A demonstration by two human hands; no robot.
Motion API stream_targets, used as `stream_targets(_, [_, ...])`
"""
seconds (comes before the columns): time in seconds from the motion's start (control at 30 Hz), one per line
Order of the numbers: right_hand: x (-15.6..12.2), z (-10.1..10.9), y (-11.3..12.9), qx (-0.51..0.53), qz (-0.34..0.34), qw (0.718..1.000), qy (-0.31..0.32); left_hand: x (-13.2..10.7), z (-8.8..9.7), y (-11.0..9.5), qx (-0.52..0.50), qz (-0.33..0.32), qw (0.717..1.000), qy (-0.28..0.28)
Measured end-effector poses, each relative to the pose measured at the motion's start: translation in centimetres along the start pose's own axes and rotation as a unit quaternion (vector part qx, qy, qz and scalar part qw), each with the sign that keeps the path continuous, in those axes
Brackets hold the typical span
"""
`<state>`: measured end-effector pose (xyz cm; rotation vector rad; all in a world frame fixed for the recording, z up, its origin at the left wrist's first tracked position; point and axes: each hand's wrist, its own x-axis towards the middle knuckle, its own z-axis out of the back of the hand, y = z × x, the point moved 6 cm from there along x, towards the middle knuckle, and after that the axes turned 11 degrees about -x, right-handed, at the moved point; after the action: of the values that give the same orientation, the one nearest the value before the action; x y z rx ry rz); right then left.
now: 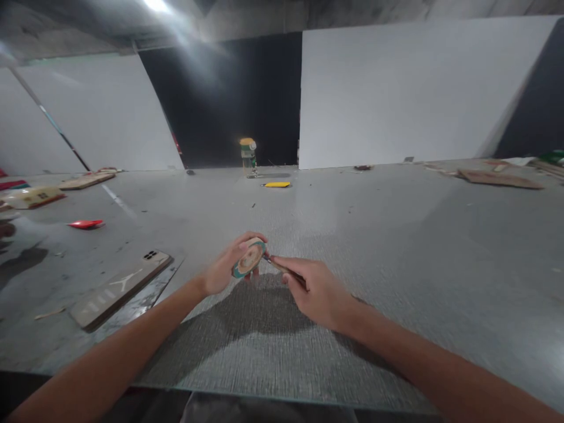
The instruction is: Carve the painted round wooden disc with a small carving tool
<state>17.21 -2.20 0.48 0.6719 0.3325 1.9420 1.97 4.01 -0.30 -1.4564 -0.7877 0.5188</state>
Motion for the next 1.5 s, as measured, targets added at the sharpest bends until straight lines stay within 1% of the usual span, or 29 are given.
stream_targets(0.27, [-0.1,0.1,0.3,0.015,0.001,1.000,0.007,-0.2,-0.5,-0.5,-0.003,-0.005,1.000,-0.003])
stream_targets(0.37, [-0.1,0.1,0.4,0.020,-0.007,1.000,0.006,-0.3,-0.6,-0.6,-0.008,-0.012,1.000,-0.016])
stream_targets(0.57, [-0.3,-0.2,0.7,0.040,-0.024,0.999,0.020,-0.7,-0.6,-0.6,0.019,-0.023,0.999,-0.037])
stream_targets(0.73, [-0.3,-0.6,0.7,0.088,-0.040,0.995,0.035,-0.7,-0.5,-0.2,-0.018,-0.027,0.999,-0.031])
stream_targets(0.93, [-0.3,-0.1,1.4,0.015,-0.003,1.000,0.011,-0.8,-0.5,-0.1,-0.022,-0.019,0.999,-0.028])
stream_targets(1.13, [-0.4,-0.6,0.6,0.082,-0.046,0.995,0.035,-0.6,-0.6,-0.2,-0.046,-0.040,0.998,-0.002])
stream_targets(1.23, [-0.2,-0.8,0.1,0.098,-0.043,0.994,0.021,-0.3,-0.7,-0.3,-0.072,-0.040,0.996,0.017])
stream_targets(1.3, [-0.2,-0.7,0.0,0.087,-0.037,0.995,0.013,-0.2,-0.6,-0.4,-0.084,-0.038,0.996,0.010])
stream_targets(1.4, [-0.3,-0.6,0.1,0.072,-0.030,0.997,0.010,0.0,-0.2,-0.6,-0.095,-0.047,0.994,-0.022])
stream_targets(1.43, [-0.3,-0.5,0.2,0.072,-0.027,0.997,0.008,0.1,-0.1,-0.7,-0.102,-0.051,0.993,-0.025])
stream_targets(1.5, [-0.4,-0.2,0.5,0.069,-0.021,0.997,0.003,0.1,-0.2,-0.9,-0.123,-0.061,0.990,-0.015])
